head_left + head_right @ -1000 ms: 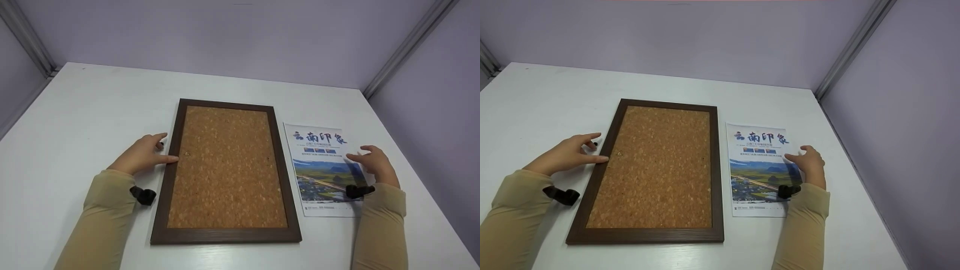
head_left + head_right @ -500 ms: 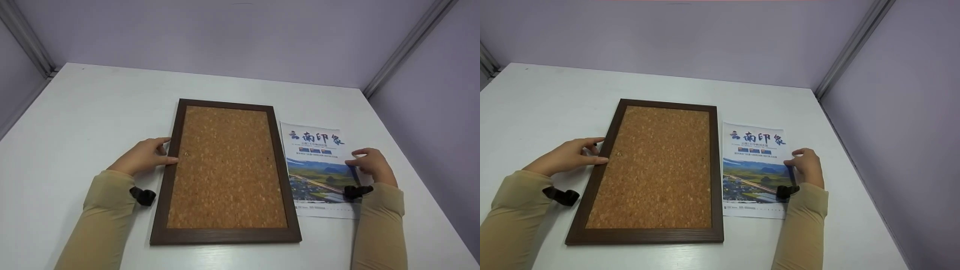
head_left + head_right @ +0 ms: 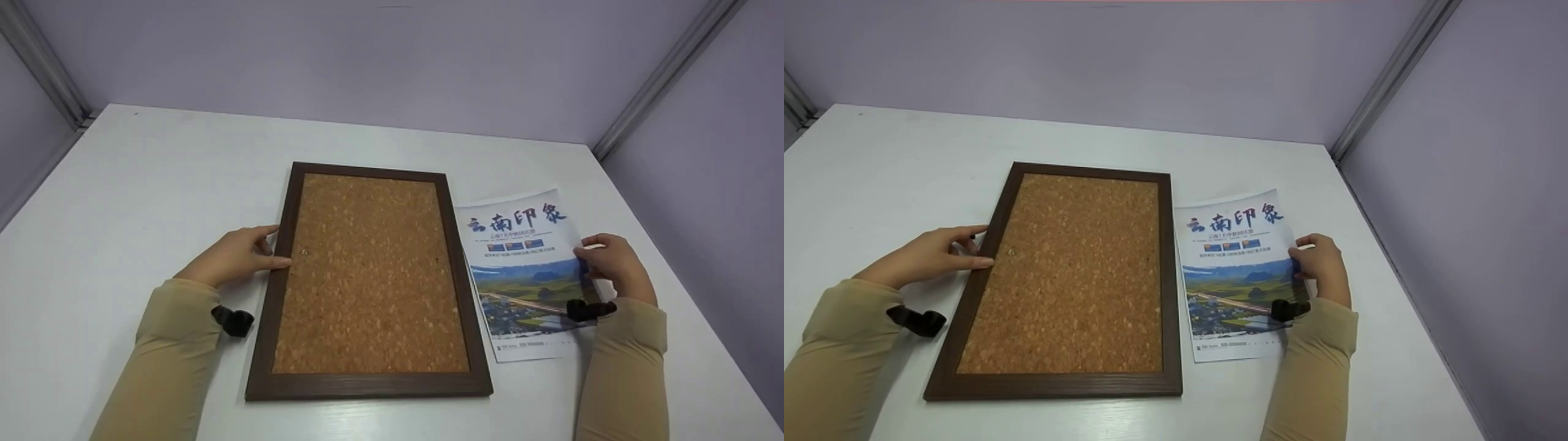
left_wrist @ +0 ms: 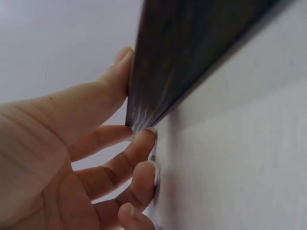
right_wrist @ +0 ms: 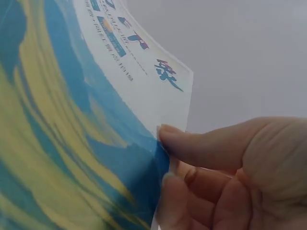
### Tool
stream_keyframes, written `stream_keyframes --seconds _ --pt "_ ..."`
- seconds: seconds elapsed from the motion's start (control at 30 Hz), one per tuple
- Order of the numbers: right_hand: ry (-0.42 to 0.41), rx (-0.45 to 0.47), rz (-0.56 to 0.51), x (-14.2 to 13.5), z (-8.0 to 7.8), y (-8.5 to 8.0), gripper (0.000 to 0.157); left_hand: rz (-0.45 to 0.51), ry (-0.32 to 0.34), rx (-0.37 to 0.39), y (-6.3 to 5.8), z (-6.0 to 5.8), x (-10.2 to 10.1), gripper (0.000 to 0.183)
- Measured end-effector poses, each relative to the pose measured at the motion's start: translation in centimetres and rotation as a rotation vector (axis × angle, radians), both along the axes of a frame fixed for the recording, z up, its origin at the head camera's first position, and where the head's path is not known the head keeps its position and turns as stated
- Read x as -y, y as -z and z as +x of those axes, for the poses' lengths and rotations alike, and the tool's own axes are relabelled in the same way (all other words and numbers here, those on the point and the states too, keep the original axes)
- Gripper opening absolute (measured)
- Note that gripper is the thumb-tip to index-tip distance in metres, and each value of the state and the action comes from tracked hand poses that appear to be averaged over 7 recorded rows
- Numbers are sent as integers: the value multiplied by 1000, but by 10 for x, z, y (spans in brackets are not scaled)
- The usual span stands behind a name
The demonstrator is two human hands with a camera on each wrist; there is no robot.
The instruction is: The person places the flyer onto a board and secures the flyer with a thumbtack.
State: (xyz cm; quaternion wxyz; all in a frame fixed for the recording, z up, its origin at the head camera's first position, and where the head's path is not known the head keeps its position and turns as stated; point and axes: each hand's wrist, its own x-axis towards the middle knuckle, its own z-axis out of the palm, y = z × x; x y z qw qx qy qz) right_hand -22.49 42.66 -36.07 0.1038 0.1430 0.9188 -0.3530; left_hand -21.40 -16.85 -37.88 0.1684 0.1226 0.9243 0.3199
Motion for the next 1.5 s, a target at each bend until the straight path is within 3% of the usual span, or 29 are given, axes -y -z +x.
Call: stream_keyframes --seconds 0.3,0.5,0.67,0.83,1.0,1.27,1.5 --pt "55 -100 -50 3 2 -10 51 -12 -3 2 1 1 0 84" --pt "61 -151 -149 7 4 -17 51 -17 0 0 1 0 1 83" --pt "46 -178 -171 12 4 -22 49 -14 0 3 0 2 2 83" --pt "25 -213 -216 18 4 -27 33 -17 6 0 -1 2 2 82" --pt "2 -244 -354 27 5 -35 13 -21 10 -1 -1 2 1 82" --pt "31 -218 -507 22 7 -36 17 15 67 94 27 -24 -29 83" --pt "74 -207 -540 21 5 -37 16 46 115 171 49 -43 -56 83"
